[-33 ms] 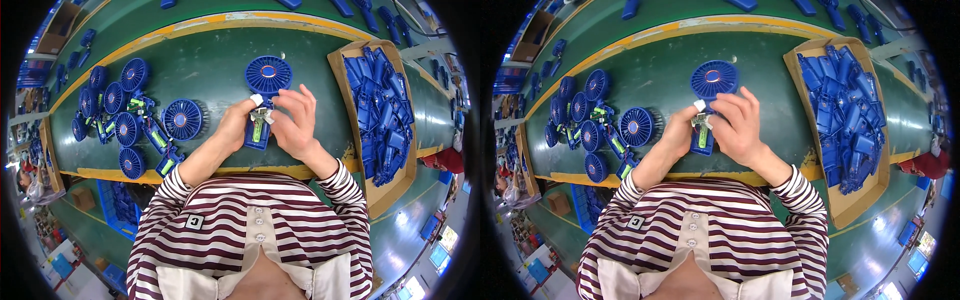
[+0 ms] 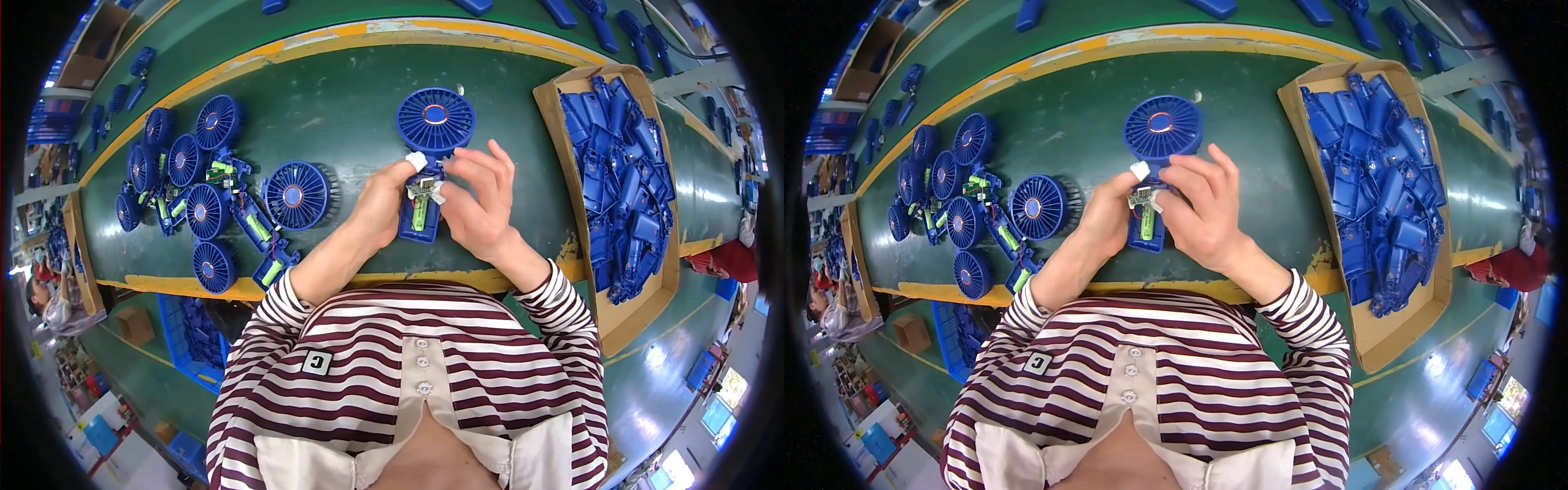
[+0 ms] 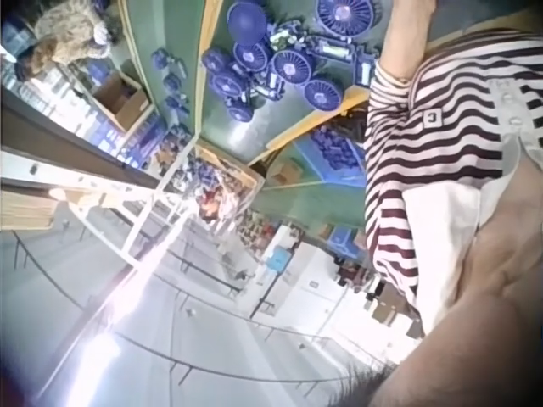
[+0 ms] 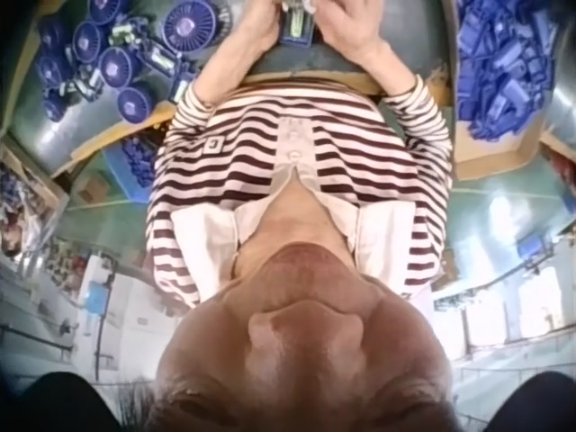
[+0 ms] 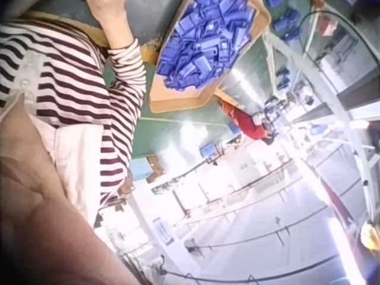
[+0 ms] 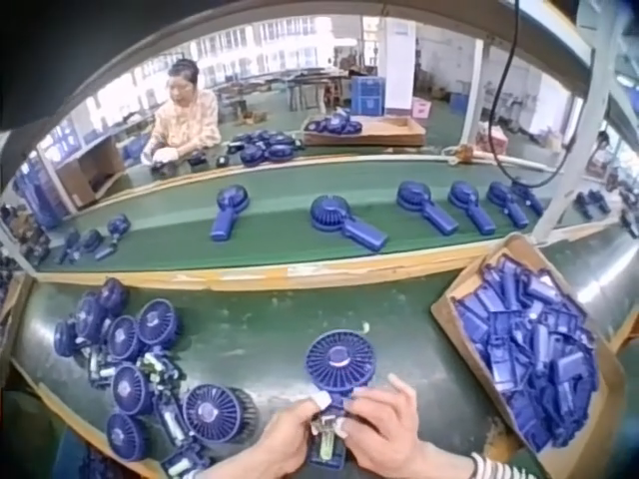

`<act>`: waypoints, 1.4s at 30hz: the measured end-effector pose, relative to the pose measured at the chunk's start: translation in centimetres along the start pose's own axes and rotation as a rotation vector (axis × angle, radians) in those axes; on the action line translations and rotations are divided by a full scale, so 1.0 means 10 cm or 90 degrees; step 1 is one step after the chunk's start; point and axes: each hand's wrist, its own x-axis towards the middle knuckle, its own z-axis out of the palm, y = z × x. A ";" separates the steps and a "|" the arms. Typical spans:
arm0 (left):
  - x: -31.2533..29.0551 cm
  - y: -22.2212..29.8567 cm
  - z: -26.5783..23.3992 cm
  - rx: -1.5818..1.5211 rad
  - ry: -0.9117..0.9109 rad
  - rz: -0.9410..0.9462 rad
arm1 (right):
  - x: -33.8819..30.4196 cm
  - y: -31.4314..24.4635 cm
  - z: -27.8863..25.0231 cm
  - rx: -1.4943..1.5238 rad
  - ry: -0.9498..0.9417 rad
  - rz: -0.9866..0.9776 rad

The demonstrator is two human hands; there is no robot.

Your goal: The person assembles portable fans by fitting the wiring, circuit board, and battery into each handle, snapping the plastic casing cover on, and placing the assembled fans onto the conveyor belt.

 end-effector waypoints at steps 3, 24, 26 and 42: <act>0.01 -0.02 0.03 -0.001 0.029 0.024 | -0.03 0.00 0.01 -0.012 0.015 -0.006; 0.01 0.04 0.04 0.002 0.035 0.000 | 0.12 0.03 -0.06 0.078 -0.132 0.109; 0.01 0.07 0.03 -0.018 0.020 -0.008 | 0.22 0.04 -0.11 0.142 -0.151 0.147; 0.00 0.13 0.00 -0.044 -0.003 -0.026 | 0.30 0.08 -0.11 0.189 -0.234 0.188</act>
